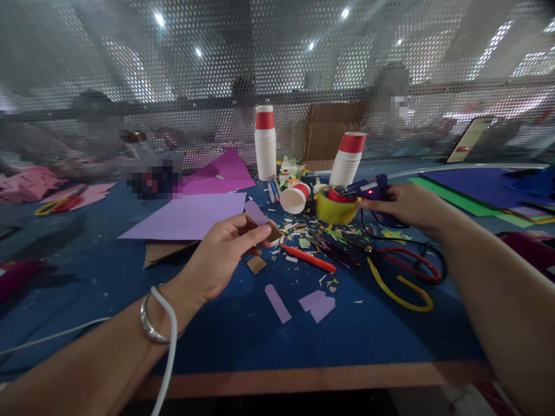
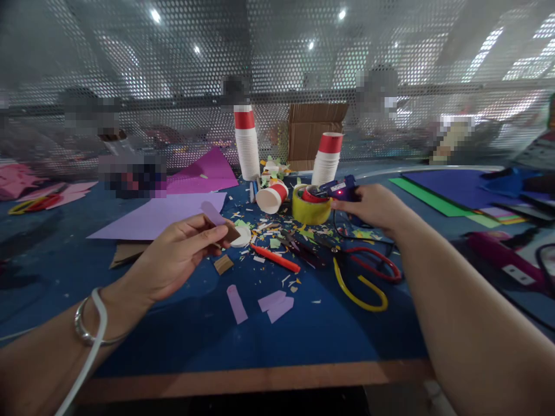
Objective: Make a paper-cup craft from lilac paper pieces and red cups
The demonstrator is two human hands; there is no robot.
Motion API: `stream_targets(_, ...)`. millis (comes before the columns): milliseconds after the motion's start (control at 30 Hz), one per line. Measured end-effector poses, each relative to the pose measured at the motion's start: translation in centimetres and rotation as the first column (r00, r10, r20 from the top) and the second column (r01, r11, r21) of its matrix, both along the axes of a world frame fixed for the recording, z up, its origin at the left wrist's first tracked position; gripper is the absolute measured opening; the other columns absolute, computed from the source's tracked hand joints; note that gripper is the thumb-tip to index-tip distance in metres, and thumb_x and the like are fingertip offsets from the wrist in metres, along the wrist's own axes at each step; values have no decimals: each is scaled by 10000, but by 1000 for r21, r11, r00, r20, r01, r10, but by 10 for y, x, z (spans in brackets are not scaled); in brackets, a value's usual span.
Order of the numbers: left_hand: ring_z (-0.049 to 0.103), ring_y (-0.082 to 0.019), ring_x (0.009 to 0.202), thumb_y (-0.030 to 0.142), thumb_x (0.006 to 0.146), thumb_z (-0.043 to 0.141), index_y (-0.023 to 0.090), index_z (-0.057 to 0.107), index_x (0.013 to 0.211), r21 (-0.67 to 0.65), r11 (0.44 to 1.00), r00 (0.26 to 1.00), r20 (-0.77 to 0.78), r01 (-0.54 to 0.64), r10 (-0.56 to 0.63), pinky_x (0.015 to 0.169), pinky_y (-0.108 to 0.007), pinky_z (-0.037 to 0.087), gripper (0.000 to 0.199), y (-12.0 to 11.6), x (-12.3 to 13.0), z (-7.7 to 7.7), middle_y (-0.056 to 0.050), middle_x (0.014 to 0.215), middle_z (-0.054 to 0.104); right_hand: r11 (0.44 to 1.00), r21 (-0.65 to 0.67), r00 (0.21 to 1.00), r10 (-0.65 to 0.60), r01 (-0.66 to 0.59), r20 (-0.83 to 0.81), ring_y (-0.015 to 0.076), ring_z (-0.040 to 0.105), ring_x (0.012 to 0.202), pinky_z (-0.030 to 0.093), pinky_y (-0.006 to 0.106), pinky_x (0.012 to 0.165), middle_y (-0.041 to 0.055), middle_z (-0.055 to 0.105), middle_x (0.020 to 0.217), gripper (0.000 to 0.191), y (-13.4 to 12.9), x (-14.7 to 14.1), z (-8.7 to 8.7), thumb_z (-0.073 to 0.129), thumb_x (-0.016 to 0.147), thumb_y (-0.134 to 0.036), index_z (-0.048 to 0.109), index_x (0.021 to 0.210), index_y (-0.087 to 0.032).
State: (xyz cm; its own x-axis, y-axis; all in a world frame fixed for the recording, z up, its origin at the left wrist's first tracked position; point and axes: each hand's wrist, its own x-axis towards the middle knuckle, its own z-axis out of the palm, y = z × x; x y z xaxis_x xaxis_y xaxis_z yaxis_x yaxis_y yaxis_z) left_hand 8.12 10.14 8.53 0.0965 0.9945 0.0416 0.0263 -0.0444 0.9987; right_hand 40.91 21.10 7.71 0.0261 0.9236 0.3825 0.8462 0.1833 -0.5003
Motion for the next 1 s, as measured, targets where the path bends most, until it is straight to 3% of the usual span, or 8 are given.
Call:
stream_targets(133, 602, -136, 779, 316, 799, 770, 171, 739, 872, -34, 999, 999, 32, 5, -4, 717, -282, 441, 165, 1, 0, -1, -39, 897, 709, 986, -163, 998, -41, 32, -49, 135, 450, 403, 296, 306, 474, 7, 531, 404, 435, -5, -7, 4, 765, 744, -426, 525, 460, -201)
stream_targets(367, 589, -143, 770, 303, 754, 797, 158, 744, 888, -96, 995, 995, 98, 15, -6, 693, -278, 427, 204, 2, 1, -1, -33, 821, 677, 970, -69, 951, -242, 233, -194, 146, 467, 449, 323, 331, 510, 16, 549, 455, 319, -17, -13, 19, 745, 760, -382, 575, 569, -190)
stream_targets(500, 559, -134, 751, 288, 724, 814, 146, 755, 875, -160, 987, 991, 131, 14, 7, 652, -268, 401, 216, 4, 2, -2, -46, 872, 688, 970, -27, 912, -238, 244, -334, 127, 443, 472, 313, 316, 507, 3, 546, 493, 285, -22, -20, 20, 754, 718, -350, 576, 559, -193)
stream_targets(700, 510, -103, 700, 259, 723, 797, 130, 771, 837, -152, 988, 986, 159, -26, 50, 617, -256, 355, 174, 10, 1, -7, -67, 932, 704, 999, -52, 870, -26, 1, -493, 133, 469, 478, 338, 284, 469, -9, 552, 496, 311, -31, -35, 13, 750, 608, -435, 559, 512, -209)
stream_targets(867, 513, -97, 687, 225, 707, 779, 116, 742, 698, -141, 989, 968, 238, -45, 78, 629, -257, 371, 116, 13, 2, -8, -67, 878, 688, 984, -92, 925, 112, -155, -363, 130, 422, 438, 314, 277, 426, 5, 536, 452, 354, -46, -49, 12, 688, 576, -510, 569, 449, -202)
stream_targets(1000, 516, -96, 664, 205, 720, 750, 112, 748, 710, -154, 986, 970, 226, -60, 94, 623, -251, 384, 94, 14, 3, -8, -55, 804, 667, 937, -105, 900, 283, -333, -331, 156, 488, 485, 387, 285, 436, 14, 600, 524, 301, -58, -58, 12, 631, 616, -474, 648, 553, -180)
